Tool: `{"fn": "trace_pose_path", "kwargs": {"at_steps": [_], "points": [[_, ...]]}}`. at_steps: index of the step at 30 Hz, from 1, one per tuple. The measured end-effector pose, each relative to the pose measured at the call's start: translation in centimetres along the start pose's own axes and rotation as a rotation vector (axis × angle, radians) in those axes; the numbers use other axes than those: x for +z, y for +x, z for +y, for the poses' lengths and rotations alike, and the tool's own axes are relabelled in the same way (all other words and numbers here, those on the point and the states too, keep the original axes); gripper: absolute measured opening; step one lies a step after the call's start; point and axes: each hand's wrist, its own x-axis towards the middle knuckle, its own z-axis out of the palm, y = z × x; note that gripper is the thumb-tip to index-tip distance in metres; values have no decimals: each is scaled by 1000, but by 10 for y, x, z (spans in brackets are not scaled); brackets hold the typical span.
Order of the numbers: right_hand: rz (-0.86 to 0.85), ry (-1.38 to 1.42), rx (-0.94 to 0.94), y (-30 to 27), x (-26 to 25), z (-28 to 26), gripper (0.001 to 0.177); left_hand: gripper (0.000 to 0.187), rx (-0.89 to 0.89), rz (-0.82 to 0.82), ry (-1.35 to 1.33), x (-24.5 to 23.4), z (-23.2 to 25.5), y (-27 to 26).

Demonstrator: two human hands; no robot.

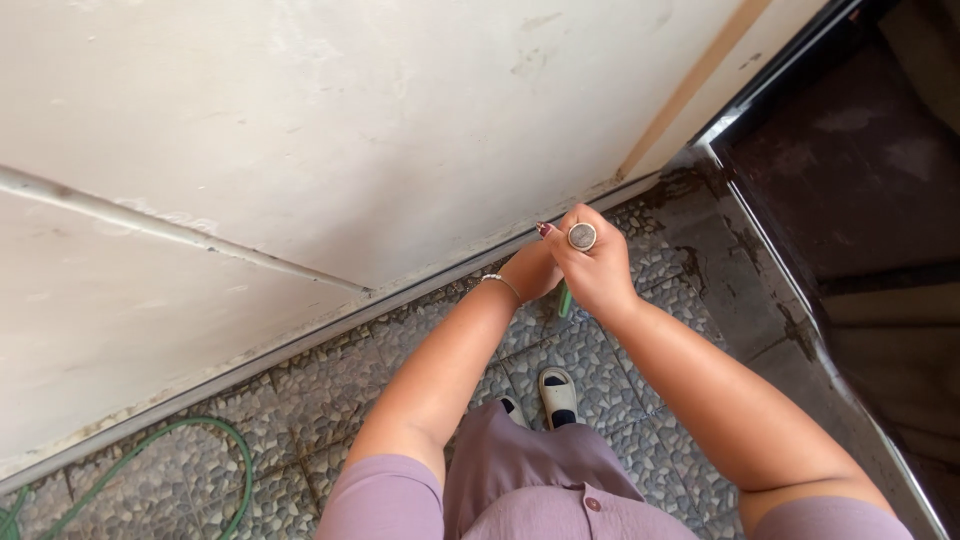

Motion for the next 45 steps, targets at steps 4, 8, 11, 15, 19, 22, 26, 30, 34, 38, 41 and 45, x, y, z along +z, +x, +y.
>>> {"fn": "trace_pose_path", "kwargs": {"at_steps": [4,8,11,15,19,22,26,30,34,38,41,45], "points": [[-59,5,29,4,10,-54,32,15,-33,78,-60,-64,49,-31],[-94,148,99,3,24,-100,33,23,49,194,-199,-118,79,-67],[-168,266,79,10,31,-89,30,28,-24,175,-104,-142,92,-88],[-303,331,-5,19,48,-23,28,31,-257,160,-129,-133,61,-115],[-529,192,-13,21,53,31,22,25,-365,241,-46,-77,4,-136],[-634,75,-18,40,39,37,21,22,-474,315,-82,-64,6,-120],[-668,-4,-46,67,10,30,20,24,-449,375,-52,-52,14,-76],[-644,-36,-17,85,-26,31,19,20,-497,382,-18,-38,31,-30],[-655,-12,7,95,-43,39,22,19,-524,422,-89,-24,42,-8],[-723,148,-9,105,-48,36,21,18,-550,513,-168,-23,55,-6],[-762,171,22,103,-51,6,19,19,-606,604,-215,-40,97,-16],[-833,208,-24,93,-44,-4,20,25,-544,760,-301,-42,121,-38]]}}
